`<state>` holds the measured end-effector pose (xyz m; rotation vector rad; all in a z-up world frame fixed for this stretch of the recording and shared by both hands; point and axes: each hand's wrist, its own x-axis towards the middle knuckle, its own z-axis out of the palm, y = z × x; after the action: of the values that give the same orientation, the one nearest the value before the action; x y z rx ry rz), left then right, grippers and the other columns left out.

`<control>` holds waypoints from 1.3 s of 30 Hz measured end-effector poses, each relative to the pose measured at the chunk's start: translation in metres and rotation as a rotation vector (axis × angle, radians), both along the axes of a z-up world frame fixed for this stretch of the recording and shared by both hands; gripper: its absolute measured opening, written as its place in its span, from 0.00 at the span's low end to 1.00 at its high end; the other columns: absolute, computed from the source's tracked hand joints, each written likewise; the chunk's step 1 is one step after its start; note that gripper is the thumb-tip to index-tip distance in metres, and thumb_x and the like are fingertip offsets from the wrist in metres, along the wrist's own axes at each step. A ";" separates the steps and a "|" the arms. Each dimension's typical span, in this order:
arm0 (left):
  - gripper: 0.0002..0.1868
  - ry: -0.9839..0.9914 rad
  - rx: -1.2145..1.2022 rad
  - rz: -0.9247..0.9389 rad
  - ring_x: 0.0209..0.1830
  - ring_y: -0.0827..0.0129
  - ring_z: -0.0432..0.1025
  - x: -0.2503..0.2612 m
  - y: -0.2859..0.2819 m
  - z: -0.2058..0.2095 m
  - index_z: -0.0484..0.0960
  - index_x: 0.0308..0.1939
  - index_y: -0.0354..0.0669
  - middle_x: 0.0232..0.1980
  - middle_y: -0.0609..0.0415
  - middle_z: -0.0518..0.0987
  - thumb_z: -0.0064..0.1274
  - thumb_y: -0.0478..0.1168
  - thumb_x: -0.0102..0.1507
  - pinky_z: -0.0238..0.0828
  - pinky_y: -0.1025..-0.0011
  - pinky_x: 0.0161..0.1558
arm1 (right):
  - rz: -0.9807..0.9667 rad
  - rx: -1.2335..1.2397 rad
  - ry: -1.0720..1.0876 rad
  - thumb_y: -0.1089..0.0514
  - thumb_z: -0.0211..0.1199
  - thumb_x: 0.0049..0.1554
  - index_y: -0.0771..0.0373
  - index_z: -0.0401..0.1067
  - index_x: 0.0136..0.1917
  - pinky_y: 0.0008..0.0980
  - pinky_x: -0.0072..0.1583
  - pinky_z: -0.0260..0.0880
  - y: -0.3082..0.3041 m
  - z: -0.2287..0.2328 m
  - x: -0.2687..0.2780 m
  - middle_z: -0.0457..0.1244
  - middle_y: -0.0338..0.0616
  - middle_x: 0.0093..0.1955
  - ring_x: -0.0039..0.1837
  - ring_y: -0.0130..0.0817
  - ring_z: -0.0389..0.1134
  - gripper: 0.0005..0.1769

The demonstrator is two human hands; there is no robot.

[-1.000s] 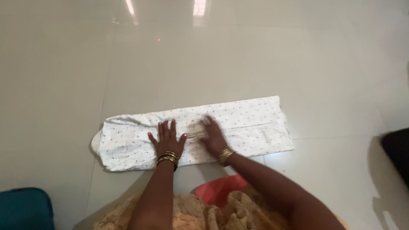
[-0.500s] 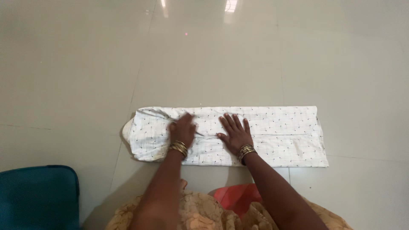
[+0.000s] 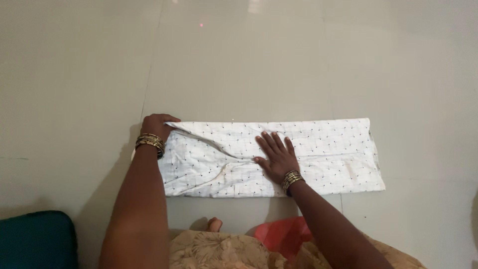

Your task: The person folds a white collared shirt by hand on the floor, tucking in the sleeves and folding the torso into a neat rectangle.

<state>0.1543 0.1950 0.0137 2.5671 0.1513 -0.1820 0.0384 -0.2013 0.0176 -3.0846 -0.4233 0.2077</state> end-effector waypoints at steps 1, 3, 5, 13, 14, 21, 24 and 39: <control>0.11 -0.064 -0.184 0.094 0.41 0.60 0.80 0.000 0.000 -0.004 0.92 0.41 0.57 0.44 0.52 0.87 0.67 0.35 0.57 0.78 0.67 0.48 | -0.008 -0.004 -0.007 0.24 0.30 0.61 0.35 0.40 0.82 0.49 0.79 0.22 0.001 0.000 -0.001 0.34 0.28 0.86 0.85 0.32 0.30 0.40; 0.11 -0.118 -0.378 0.184 0.40 0.64 0.81 0.002 -0.003 -0.011 0.92 0.38 0.53 0.42 0.51 0.87 0.68 0.33 0.53 0.78 0.71 0.48 | -0.019 -0.009 0.004 0.24 0.30 0.61 0.34 0.41 0.82 0.47 0.80 0.23 -0.001 0.002 -0.003 0.35 0.27 0.86 0.85 0.31 0.31 0.40; 0.12 -0.049 -0.441 0.267 0.39 0.63 0.80 0.007 0.000 -0.012 0.91 0.38 0.51 0.41 0.51 0.87 0.67 0.30 0.52 0.78 0.70 0.44 | -0.034 0.013 -0.004 0.24 0.30 0.61 0.34 0.42 0.82 0.47 0.80 0.23 -0.002 0.003 -0.003 0.36 0.27 0.86 0.85 0.31 0.31 0.40; 0.11 -0.413 -0.207 0.462 0.44 0.62 0.80 0.017 -0.014 0.008 0.90 0.36 0.46 0.40 0.51 0.87 0.53 0.30 0.61 0.77 0.65 0.53 | -0.040 0.046 -0.017 0.24 0.31 0.61 0.35 0.42 0.82 0.47 0.79 0.22 0.002 0.007 0.000 0.37 0.29 0.86 0.85 0.32 0.31 0.40; 0.12 -0.730 -0.089 0.340 0.49 0.59 0.78 0.015 -0.029 0.009 0.89 0.37 0.44 0.42 0.51 0.87 0.53 0.28 0.56 0.73 0.61 0.58 | -0.048 0.040 -0.004 0.24 0.31 0.61 0.35 0.42 0.82 0.47 0.80 0.22 0.003 0.006 0.000 0.36 0.29 0.86 0.85 0.32 0.31 0.40; 0.52 -0.034 0.379 -0.753 0.80 0.62 0.36 -0.063 -0.121 0.026 0.54 0.81 0.66 0.83 0.60 0.47 0.43 0.78 0.56 0.25 0.40 0.73 | -0.043 0.043 0.028 0.23 0.31 0.60 0.35 0.41 0.82 0.47 0.80 0.22 0.000 0.003 0.000 0.35 0.27 0.86 0.85 0.31 0.31 0.41; 0.55 0.045 0.475 -0.721 0.80 0.65 0.31 -0.055 -0.121 0.018 0.47 0.81 0.76 0.85 0.63 0.40 0.32 0.83 0.53 0.23 0.46 0.74 | -0.031 0.054 0.038 0.23 0.29 0.61 0.35 0.41 0.83 0.47 0.79 0.22 -0.002 0.001 -0.003 0.35 0.28 0.86 0.85 0.32 0.31 0.41; 0.57 -0.047 0.440 -0.518 0.84 0.53 0.33 -0.102 -0.214 0.030 0.48 0.79 0.70 0.83 0.63 0.47 0.43 0.83 0.51 0.21 0.23 0.68 | -0.051 0.106 0.020 0.23 0.26 0.62 0.44 0.34 0.84 0.49 0.81 0.22 -0.006 -0.016 0.007 0.31 0.34 0.88 0.87 0.32 0.28 0.45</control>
<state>0.0526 -0.0195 0.0433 2.9947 -0.5571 -0.3070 0.0451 -0.2069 0.0019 -2.9830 -0.3427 0.2085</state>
